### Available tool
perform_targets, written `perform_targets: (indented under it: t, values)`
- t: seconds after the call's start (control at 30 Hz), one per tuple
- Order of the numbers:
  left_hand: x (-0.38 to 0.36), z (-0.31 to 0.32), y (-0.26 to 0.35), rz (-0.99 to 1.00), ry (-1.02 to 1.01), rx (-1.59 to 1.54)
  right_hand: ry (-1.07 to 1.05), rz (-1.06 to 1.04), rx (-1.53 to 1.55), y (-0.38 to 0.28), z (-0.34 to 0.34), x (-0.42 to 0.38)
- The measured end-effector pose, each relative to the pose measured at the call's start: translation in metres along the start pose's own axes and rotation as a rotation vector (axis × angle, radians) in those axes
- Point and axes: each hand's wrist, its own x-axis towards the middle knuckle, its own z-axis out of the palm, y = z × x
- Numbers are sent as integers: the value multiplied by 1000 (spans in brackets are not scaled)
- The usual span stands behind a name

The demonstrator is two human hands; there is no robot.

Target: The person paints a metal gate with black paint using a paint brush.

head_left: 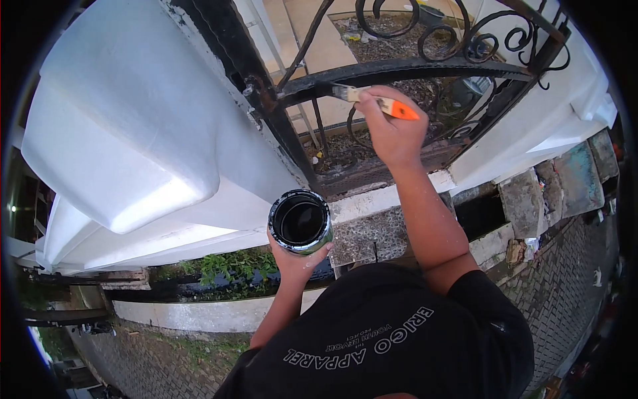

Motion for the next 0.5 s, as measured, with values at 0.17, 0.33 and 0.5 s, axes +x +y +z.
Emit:
perform_targets:
  t: [0.17, 0.33, 0.5]
  values:
    - [-2, 4, 2, 24, -3, -28, -28, 241, 56, 4, -9, 21]
    - [-5, 11, 5, 13, 17, -31, -132, 262, 173, -20, 5, 15]
    - [0, 23, 9, 20, 3, -69, -100, 272, 83, 6, 2, 29]
